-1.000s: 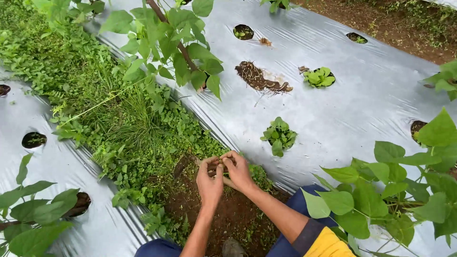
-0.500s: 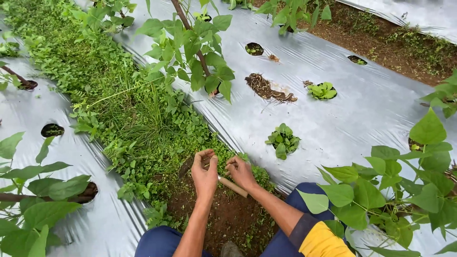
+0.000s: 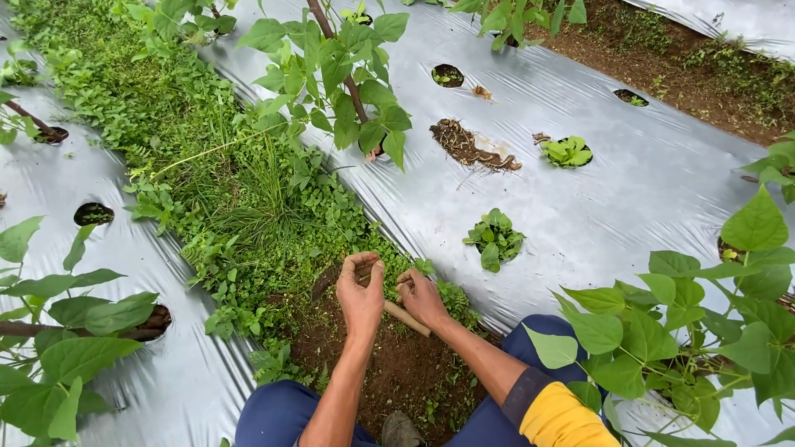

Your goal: The person uses a hand hoe to scrape and loosen weeds growing between rows of plants in a garden bed covered with plastic mulch. They gather the loosened weeds by hand, carry them to a nearby pile, and repeat the process along the row.

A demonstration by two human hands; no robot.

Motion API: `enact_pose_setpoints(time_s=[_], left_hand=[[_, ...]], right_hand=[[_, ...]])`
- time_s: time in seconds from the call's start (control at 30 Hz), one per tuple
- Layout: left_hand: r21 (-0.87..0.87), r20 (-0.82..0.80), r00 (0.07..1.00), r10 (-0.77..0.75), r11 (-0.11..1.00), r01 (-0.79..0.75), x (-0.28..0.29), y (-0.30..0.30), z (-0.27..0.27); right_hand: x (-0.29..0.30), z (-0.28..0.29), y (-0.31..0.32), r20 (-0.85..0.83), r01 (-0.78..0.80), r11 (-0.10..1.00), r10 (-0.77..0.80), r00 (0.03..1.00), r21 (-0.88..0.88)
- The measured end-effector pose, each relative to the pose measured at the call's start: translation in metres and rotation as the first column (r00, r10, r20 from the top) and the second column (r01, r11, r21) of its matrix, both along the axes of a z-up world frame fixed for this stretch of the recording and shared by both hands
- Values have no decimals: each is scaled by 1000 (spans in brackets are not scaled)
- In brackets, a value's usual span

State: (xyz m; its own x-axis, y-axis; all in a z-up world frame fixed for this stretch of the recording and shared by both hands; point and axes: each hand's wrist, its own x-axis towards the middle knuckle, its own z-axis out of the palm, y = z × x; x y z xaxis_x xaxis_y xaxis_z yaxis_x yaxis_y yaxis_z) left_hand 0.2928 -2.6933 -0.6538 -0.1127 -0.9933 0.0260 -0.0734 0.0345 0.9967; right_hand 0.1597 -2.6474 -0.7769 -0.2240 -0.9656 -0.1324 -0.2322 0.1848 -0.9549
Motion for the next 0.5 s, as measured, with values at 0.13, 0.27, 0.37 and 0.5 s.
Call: enact_pose_setpoints(time_s=[0.13,0.27,0.37,0.5], left_hand=[[1,-4,1000,-5,1000,5,0,2,1],[2,-22,1000,-6,1000,6,-3,3,-1],[0,-31,999,-8,1000,8,-5,3,-3],[20,-57,998,-14,1000,15,-5,4,3]], right_hand=[[1,3,0,-8,9,999,-9,1000,37],[-6,-20,0,-46,43,993,-38,998,112],[-16,-52,5,-133,46,981,-21,991,189],[-21,-80,22,-321,-4,903,158,934,430]])
